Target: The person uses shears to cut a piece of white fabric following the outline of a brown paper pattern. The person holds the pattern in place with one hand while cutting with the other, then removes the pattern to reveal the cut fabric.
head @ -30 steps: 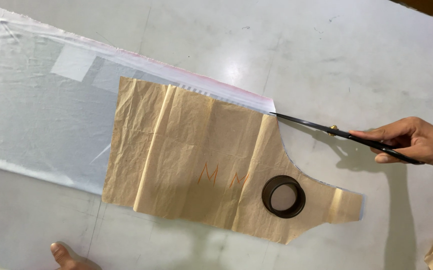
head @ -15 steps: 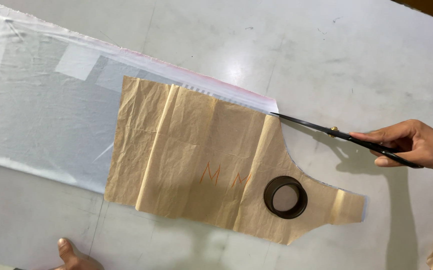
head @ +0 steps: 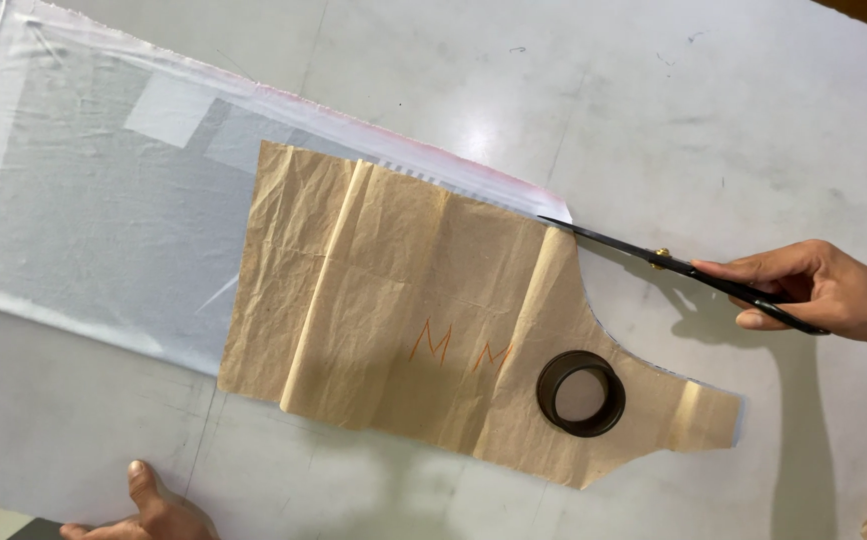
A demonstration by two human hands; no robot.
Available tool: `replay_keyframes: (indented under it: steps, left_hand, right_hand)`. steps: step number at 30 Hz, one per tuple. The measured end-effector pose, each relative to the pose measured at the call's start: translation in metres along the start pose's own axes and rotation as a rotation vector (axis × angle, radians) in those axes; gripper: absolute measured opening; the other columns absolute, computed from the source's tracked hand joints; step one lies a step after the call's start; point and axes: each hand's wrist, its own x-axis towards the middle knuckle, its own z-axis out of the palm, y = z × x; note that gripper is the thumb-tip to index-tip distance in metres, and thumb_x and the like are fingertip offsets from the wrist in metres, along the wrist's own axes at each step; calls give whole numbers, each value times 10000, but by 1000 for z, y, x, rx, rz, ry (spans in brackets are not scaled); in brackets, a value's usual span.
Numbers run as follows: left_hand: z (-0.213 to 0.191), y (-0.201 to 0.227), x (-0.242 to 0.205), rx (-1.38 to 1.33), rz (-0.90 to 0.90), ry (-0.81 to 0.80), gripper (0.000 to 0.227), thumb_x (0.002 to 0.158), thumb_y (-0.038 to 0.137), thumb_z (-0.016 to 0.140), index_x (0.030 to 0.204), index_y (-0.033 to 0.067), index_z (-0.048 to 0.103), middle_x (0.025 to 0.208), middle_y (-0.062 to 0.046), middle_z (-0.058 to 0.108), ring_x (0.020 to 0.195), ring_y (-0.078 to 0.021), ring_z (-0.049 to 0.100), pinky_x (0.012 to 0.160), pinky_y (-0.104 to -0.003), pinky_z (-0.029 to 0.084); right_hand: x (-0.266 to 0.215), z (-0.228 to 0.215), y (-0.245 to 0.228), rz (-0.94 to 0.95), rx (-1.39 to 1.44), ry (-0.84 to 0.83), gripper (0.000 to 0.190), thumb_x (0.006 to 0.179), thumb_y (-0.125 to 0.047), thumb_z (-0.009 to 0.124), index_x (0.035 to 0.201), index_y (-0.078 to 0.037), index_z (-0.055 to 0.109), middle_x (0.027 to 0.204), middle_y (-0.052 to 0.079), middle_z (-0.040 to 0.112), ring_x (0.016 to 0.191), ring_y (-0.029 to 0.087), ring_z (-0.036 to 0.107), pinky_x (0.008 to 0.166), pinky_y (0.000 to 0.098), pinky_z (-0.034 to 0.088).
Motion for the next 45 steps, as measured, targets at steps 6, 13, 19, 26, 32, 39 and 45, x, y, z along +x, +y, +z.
replay_keyframes:
  steps: [6, 13, 19, 26, 32, 39, 45]
  left_hand:
    - [-8, 26, -12, -129, -55, -55, 858, 1124, 307, 732, 1595, 4, 82, 1701, -147, 174, 1598, -307, 206, 1287, -373, 153]
    - [-6, 18, -11, -73, 15, -30, 864, 1124, 319, 768, 1580, -16, 115, 1668, -207, 215, 1565, -365, 235, 1273, -419, 160]
    - [-17, 51, -24, -89, 16, -39, 817, 1123, 224, 776, 1563, -13, 130, 1631, -225, 264, 1519, -386, 327, 1252, -430, 238]
    - [-17, 57, -27, -140, 3, -31, 839, 1089, 188, 799, 1557, -14, 133, 1622, -240, 246, 1533, -379, 312, 1272, -426, 224]
    - [-21, 64, -30, -133, -80, -77, 861, 1131, 222, 766, 1582, 18, 62, 1695, -180, 167, 1599, -333, 242, 1305, -398, 200]
    - [-23, 65, -31, -62, 57, -32, 815, 1116, 180, 823, 1539, -16, 154, 1559, -258, 342, 1442, -410, 430, 1213, -461, 331]
    - [-25, 71, -32, -20, 58, -37, 824, 1076, 201, 808, 1536, -59, 176, 1556, -296, 304, 1468, -439, 335, 1227, -464, 216]
  right_hand:
    - [-1, -2, -3, -28, -91, -15, 722, 661, 83, 827, 1356, -66, 696, 1480, 68, 677, 1422, 147, 578, 1195, 335, 414]
    - [3, -2, -3, -42, 2, -30, 734, 678, 77, 835, 1394, -30, 716, 1116, 68, 645, 849, 163, 541, 715, 333, 456]
    - [8, 16, -31, 51, -12, 17, 714, 674, 83, 808, 1369, -50, 709, 1499, 58, 685, 1225, 105, 630, 940, 279, 493]
    - [12, 11, -19, -20, -115, 5, 705, 691, 63, 819, 1372, -81, 710, 1492, 45, 686, 1146, 61, 610, 894, 230, 437]
    - [10, 9, -18, -4, -28, -5, 739, 656, 51, 820, 1378, -35, 690, 1507, 70, 676, 1234, 117, 637, 976, 291, 490]
    - [14, 29, -58, 97, -10, 25, 701, 697, 94, 780, 1377, -59, 705, 1524, 41, 668, 1265, 103, 616, 942, 275, 489]
    - [21, 30, -56, 37, -50, 12, 712, 685, 75, 799, 1377, -61, 698, 1510, 52, 674, 1230, 94, 613, 923, 262, 473]
